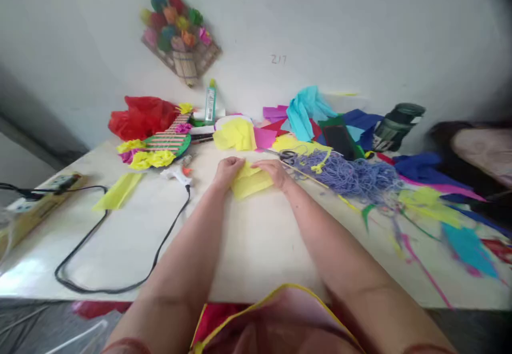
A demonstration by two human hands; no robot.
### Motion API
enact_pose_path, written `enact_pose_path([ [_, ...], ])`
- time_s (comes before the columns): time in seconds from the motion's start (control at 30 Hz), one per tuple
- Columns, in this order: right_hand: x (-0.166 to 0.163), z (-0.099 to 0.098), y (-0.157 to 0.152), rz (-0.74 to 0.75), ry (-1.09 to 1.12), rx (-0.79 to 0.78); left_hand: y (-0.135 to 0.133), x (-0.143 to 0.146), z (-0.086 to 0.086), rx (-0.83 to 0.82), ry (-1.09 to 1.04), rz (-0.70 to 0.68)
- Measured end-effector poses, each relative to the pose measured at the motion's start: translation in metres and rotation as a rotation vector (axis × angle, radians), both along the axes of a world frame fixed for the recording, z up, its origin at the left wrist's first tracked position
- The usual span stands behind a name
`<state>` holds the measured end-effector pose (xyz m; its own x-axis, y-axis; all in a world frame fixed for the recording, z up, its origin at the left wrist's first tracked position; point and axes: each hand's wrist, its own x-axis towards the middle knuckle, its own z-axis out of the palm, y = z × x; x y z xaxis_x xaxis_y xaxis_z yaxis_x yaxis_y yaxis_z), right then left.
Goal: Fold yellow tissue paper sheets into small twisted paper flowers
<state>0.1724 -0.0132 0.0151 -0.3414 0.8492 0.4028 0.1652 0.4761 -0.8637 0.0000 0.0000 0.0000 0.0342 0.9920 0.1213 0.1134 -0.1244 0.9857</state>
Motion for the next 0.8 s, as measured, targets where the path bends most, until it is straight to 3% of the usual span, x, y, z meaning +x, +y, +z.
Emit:
enact_pose_path([
  [0.23, -0.005, -0.012, 0.009, -0.226, -0.018, -0.123, -0.005, 0.004, 0.006, 0.018, -0.077, 0.0],
  [0.67, -0.005, -0.01, 0.01, -0.29, -0.163, -0.029, -0.009, 0.006, 0.008, -0.045, -0.144, -0.091],
  [0.8, -0.003, -0.007, 0.007, -0.267, -0.157, -0.07, -0.009, 0.005, 0.006, -0.055, -0.168, -0.133],
])
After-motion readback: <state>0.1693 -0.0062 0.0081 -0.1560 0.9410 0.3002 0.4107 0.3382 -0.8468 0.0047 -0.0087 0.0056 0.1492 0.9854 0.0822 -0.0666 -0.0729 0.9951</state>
